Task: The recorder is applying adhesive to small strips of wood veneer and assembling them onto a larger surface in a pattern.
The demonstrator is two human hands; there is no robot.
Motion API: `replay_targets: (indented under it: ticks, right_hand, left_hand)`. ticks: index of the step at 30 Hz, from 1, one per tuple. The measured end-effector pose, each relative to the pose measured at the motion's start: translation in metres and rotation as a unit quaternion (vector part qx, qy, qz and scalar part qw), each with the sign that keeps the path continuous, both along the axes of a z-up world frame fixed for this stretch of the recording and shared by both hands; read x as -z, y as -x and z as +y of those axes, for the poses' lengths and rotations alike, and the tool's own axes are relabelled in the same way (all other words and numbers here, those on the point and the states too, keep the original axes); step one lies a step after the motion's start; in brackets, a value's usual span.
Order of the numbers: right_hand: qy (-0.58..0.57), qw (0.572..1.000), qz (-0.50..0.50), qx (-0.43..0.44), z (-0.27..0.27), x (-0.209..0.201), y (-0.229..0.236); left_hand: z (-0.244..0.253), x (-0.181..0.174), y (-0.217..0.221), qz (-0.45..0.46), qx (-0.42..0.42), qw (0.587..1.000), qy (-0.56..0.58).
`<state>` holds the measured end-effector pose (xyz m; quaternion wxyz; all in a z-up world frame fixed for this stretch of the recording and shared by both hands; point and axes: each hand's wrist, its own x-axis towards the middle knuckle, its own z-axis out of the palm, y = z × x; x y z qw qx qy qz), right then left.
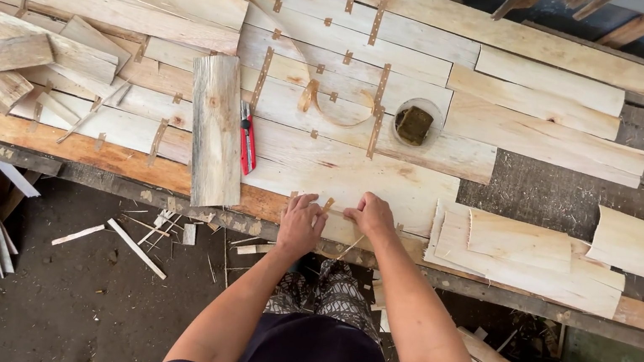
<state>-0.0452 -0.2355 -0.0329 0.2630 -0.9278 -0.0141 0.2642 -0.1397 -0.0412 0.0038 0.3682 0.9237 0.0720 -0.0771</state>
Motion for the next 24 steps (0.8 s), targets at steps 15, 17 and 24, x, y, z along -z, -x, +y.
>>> replay_targets:
  ticks: [15,17,24]
  right_hand:
    - [0.016,1.000,0.014,-0.009,0.003,-0.016,0.002]
    - [0.010,0.999,0.020,-0.038,0.000,-0.013,0.007]
    - [0.008,0.972,0.037,-0.232,-0.016,-0.013,0.046]
  left_hand:
    - [0.002,-0.003,0.002,-0.011,-0.003,1.000,0.016]
    - [0.002,-0.004,0.002,-0.007,-0.001,1.000,0.018]
    - [0.004,0.007,0.002,-0.011,0.019,1.000,0.009]
